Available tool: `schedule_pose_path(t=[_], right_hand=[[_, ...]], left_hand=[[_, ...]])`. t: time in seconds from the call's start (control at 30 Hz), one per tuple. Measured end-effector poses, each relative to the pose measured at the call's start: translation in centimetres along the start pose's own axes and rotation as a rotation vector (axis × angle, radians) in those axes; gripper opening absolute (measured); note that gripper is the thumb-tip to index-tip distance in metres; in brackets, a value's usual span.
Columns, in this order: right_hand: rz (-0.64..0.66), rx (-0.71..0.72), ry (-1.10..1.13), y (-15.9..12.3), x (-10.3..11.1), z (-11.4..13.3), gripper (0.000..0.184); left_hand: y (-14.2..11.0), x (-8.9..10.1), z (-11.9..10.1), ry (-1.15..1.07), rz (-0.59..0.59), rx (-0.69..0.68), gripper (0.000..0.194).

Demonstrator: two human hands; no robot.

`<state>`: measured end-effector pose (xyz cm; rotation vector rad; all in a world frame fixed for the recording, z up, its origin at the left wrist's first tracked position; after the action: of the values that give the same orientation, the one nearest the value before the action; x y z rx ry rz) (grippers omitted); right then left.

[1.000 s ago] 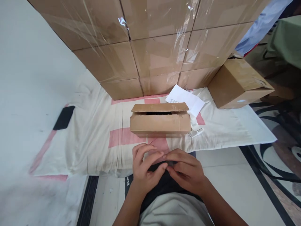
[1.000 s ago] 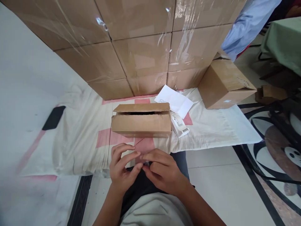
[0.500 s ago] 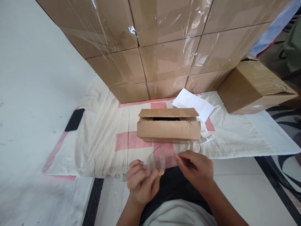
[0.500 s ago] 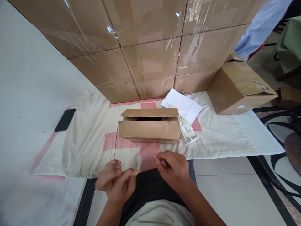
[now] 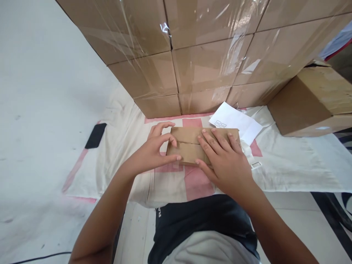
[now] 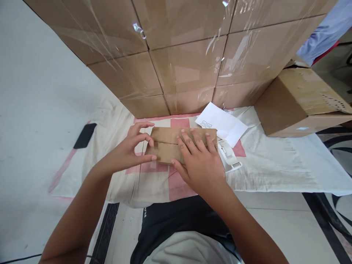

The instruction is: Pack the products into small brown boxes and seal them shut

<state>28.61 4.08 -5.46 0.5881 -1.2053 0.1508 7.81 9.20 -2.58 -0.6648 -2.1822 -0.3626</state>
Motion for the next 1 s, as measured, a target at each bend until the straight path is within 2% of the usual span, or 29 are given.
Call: schedule_pose_path(t=[0.13,0.27,0.43,0.53,0.6,0.7,0.73,0.83,0.9,0.93,1.0], right_hand=[[-0.011,-0.013,0.014,-0.3,0.3,0.0,0.055],[-0.003,-0.007,0.022,-0.1,0.4,0.0,0.054],[0.008,0.000,-0.021,0.0,0.5,0.1,0.055],[0.043,-0.015,-0.062,0.1,0.7,0.2,0.054],[0.068,-0.026,-0.088,0.1,0.8,0.3,0.053],[0.080,-0.028,-0.105,0.2,0.9,0.3,0.054],[0.082,-0.029,-0.105,0.2,0.9,0.3,0.054],[0.086,-0.030,-0.097,0.2,0.8,0.2,0.053],[0.082,-0.030,-0.088,0.2,0.7,0.2,0.053],[0.079,-0.029,-0.083,0.2,0.6,0.2,0.052],[0.067,-0.026,-0.065,0.1,0.4,0.3,0.052]], left_hand=[[1.5,0.2,1.5,0.026,0.002,0.061,0.025],[2.0,0.2,1.6,0.048,-0.005,0.004,0.026],[2.1,0.5,1.3,0.090,-0.082,-0.058,0.027],[2.3,0.3,1.8,0.084,-0.028,0.005,0.031],[2.3,0.3,2.4,0.059,-0.007,0.061,0.041],[2.6,0.1,3.1,0.007,-0.044,0.115,0.074],[2.8,-0.2,3.5,-0.040,-0.042,0.136,0.077],[3.3,-1.7,4.3,-0.261,-0.004,0.203,0.052],[3.3,-2.4,4.5,-0.358,-0.030,0.223,0.040],[3.2,-2.5,4.6,-0.371,-0.044,0.229,0.039],[2.6,-2.8,4.7,-0.374,-0.010,0.246,0.050]])
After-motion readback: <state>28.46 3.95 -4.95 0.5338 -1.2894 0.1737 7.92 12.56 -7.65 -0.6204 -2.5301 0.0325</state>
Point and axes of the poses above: each hand's wrist, its own y-axis towards the middle knuckle, its own x-axis out of the back of the hand, z = x × y, the point moved 5 cm from there along y, towards the middle knuckle, and after that the axes turned 4 degrees about z, right-handed, at the moved point
